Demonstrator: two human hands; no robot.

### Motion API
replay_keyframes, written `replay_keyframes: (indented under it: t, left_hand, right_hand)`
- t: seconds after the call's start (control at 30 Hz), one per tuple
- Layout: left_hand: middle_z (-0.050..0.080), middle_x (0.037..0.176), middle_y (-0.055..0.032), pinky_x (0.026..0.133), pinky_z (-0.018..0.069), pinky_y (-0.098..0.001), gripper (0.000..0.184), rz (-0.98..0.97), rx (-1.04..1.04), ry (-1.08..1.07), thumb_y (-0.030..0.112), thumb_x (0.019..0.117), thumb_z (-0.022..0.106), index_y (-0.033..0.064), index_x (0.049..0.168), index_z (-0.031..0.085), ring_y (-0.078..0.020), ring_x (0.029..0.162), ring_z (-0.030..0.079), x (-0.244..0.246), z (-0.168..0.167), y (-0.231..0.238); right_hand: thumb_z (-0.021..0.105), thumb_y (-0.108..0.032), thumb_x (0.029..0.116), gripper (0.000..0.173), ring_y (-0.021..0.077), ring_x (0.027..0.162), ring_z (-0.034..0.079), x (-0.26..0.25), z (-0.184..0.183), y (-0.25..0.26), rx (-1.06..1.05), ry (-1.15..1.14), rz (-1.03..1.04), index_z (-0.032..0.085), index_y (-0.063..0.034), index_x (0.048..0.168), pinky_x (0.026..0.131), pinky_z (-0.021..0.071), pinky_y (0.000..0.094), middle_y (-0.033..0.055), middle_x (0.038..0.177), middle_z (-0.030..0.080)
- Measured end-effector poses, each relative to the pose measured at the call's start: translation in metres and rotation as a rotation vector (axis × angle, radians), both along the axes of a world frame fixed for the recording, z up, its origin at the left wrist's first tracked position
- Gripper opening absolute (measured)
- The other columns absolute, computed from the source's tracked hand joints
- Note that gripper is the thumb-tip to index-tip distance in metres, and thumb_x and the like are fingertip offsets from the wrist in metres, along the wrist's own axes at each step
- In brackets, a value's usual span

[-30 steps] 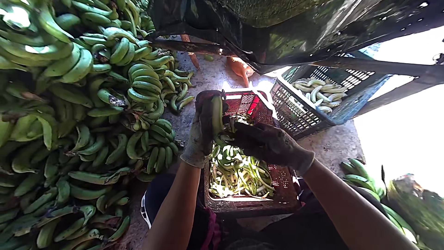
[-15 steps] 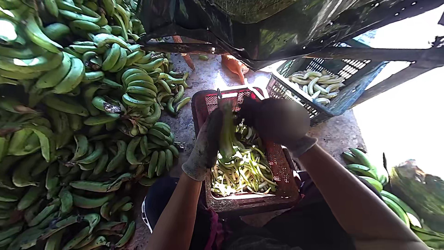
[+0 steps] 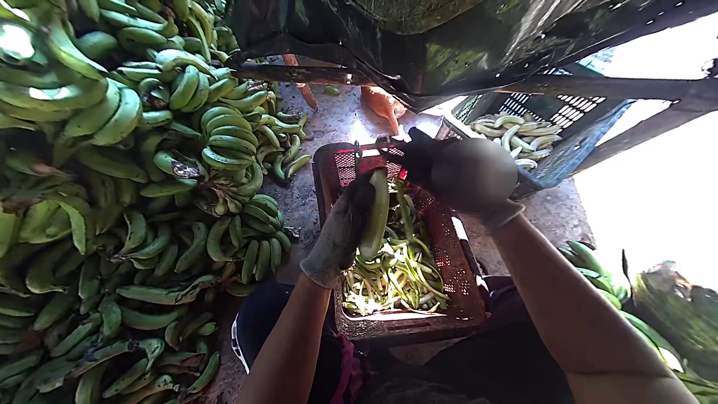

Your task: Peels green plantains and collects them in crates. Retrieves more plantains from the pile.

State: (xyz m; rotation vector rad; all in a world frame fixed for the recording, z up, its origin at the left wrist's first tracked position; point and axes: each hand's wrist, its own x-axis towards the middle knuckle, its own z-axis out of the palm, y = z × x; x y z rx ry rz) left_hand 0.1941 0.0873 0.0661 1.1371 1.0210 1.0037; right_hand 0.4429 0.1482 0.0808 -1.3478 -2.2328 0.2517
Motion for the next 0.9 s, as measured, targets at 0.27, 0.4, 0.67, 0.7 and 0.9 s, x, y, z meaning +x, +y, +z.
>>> replay_keyframes:
  t: [0.27, 0.4, 0.67, 0.7, 0.9]
  left_hand:
    - [0.065, 0.122, 0.0056, 0.074, 0.0573, -0.0281, 0.049, 0.421, 0.168, -0.059, 0.056, 0.1042, 0.044, 0.0370, 0.149, 0.040, -0.0053, 0.095, 0.065, -0.007, -0.015, 0.014]
    - [0.064, 0.089, 0.0011, 0.059, 0.0553, -0.0256, 0.036, 0.115, 0.083, -0.082, 0.046, 0.1085, 0.039, 0.0225, 0.126, 0.060, -0.0070, 0.071, 0.062, -0.003, -0.002, 0.003]
    - [0.068, 0.097, 0.0022, 0.063, 0.0564, -0.0246, 0.039, 0.264, -0.019, -0.289, 0.051, 0.1068, 0.041, 0.0223, 0.124, 0.062, -0.0068, 0.078, 0.065, -0.007, -0.017, 0.020]
    - [0.068, 0.103, 0.0024, 0.069, 0.0580, -0.0268, 0.039, 0.332, 0.026, -0.355, 0.050, 0.1078, 0.038, 0.0222, 0.126, 0.060, -0.0073, 0.085, 0.066, -0.008, -0.019, 0.026]
    - [0.063, 0.130, -0.0015, 0.086, 0.0591, -0.0349, 0.038, 0.321, 0.251, -0.541, 0.042, 0.1100, 0.035, 0.0232, 0.140, 0.048, -0.0153, 0.110, 0.065, -0.001, -0.016, 0.028]
  right_hand:
    - [0.062, -0.049, 0.0916, 0.060, 0.0248, 0.095, 0.067, -0.040, -0.020, -0.042, -0.012, 0.014, 0.270, 0.055, -0.0320, 0.149, 0.083, 0.0549, 0.0484, 0.0089, 0.105, 0.070]
    - [0.064, -0.047, 0.0952, 0.057, 0.0271, 0.110, 0.067, -0.018, -0.012, -0.010, -0.059, 0.103, 0.191, 0.056, -0.0283, 0.148, 0.094, 0.0531, 0.0534, 0.0101, 0.120, 0.070]
    - [0.064, -0.047, 0.0910, 0.063, 0.0258, 0.101, 0.067, -0.035, -0.015, -0.032, -0.018, 0.044, 0.178, 0.053, -0.0277, 0.150, 0.087, 0.0543, 0.0523, 0.0083, 0.111, 0.071]
    - [0.064, -0.051, 0.0905, 0.063, 0.0245, 0.100, 0.067, -0.039, -0.017, -0.037, 0.023, 0.036, 0.198, 0.055, -0.0301, 0.149, 0.087, 0.0541, 0.0508, 0.0072, 0.110, 0.072]
    - [0.063, -0.049, 0.0921, 0.063, 0.0288, 0.100, 0.067, -0.039, -0.016, -0.034, 0.013, 0.048, 0.115, 0.052, -0.0288, 0.151, 0.084, 0.0549, 0.0516, 0.0120, 0.113, 0.070]
